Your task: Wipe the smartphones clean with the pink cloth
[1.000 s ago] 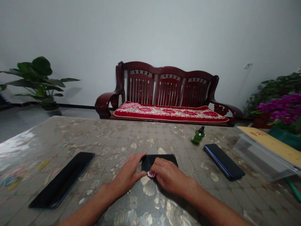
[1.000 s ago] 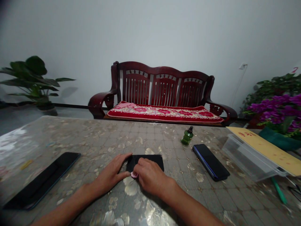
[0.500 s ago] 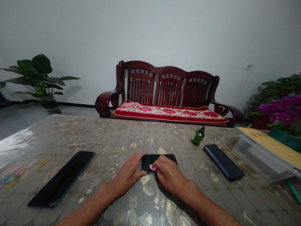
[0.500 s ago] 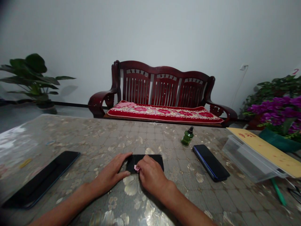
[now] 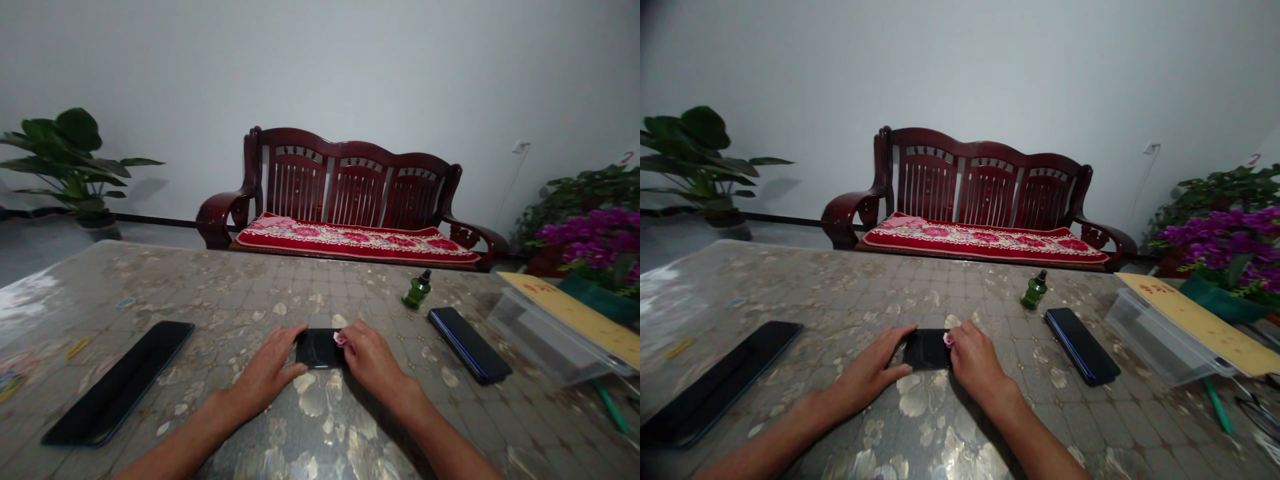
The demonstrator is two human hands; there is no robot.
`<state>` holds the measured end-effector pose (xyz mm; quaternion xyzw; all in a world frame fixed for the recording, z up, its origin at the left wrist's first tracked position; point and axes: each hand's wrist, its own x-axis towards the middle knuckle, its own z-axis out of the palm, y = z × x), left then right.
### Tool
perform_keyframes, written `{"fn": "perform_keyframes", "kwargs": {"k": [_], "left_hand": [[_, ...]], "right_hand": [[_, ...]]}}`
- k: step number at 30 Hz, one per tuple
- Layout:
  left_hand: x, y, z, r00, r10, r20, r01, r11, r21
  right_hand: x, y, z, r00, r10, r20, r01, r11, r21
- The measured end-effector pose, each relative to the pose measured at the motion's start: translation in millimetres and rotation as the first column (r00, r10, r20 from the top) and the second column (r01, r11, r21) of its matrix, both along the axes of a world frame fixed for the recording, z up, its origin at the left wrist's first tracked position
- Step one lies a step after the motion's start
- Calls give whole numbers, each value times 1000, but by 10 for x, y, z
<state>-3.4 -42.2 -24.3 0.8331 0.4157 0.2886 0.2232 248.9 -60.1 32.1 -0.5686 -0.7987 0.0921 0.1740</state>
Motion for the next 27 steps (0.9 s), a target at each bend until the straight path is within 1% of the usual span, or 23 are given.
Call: {"fn": "perform_keyframes", "kwargs": {"k": [2, 3, 7, 9, 11, 14, 16, 18, 21, 23, 25, 27], "left_hand": [[-1, -6, 27, 1000, -3, -9, 2, 1000, -13], [-1, -9, 43, 1000, 1, -12, -1, 1000, -16], [12, -15, 85, 1000, 19, -20, -19, 1000, -16], [20, -11, 84, 1000, 19, -15, -20, 1000, -10], [24, -6, 72, 1000, 20, -6, -20, 1000, -3], [19, -5, 57, 1000, 14, 6, -14, 1000, 2], [12, -8, 57, 1000, 11, 8, -11, 1000, 6], [6, -12, 62, 1000, 13, 0, -13, 1000, 4], [6, -13, 70, 1000, 15, -19, -16, 1000, -8], [12, -13, 74, 999, 18, -28, -18, 1000, -23], [18, -13, 78, 999, 24, -30, -25, 999, -32], [24, -16, 83, 999, 28, -20, -29, 999, -28]], "right_hand": [[26, 2, 17, 1000, 11, 1, -11, 1000, -14], [61, 11, 30, 1000, -14, 14, 14, 1000, -16], [200, 68, 66, 975, -200, 93, 200, 980, 10], [188, 72, 64, 968, -232, 95, 233, 973, 8], [116, 47, 53, 980, -188, 63, 189, 982, -10], [5, -9, 37, 997, -71, 3, 71, 997, -42], [5, -17, 36, 999, -39, -10, 38, 998, -53], [79, 12, 42, 997, -75, 13, 75, 996, -47], [219, 79, 58, 979, -194, 66, 196, 980, -17], [244, 90, 69, 969, -234, 77, 236, 972, -13], [192, 54, 77, 977, -203, 63, 205, 978, -33], [102, -9, 79, 991, -132, 35, 134, 989, -57]]}}
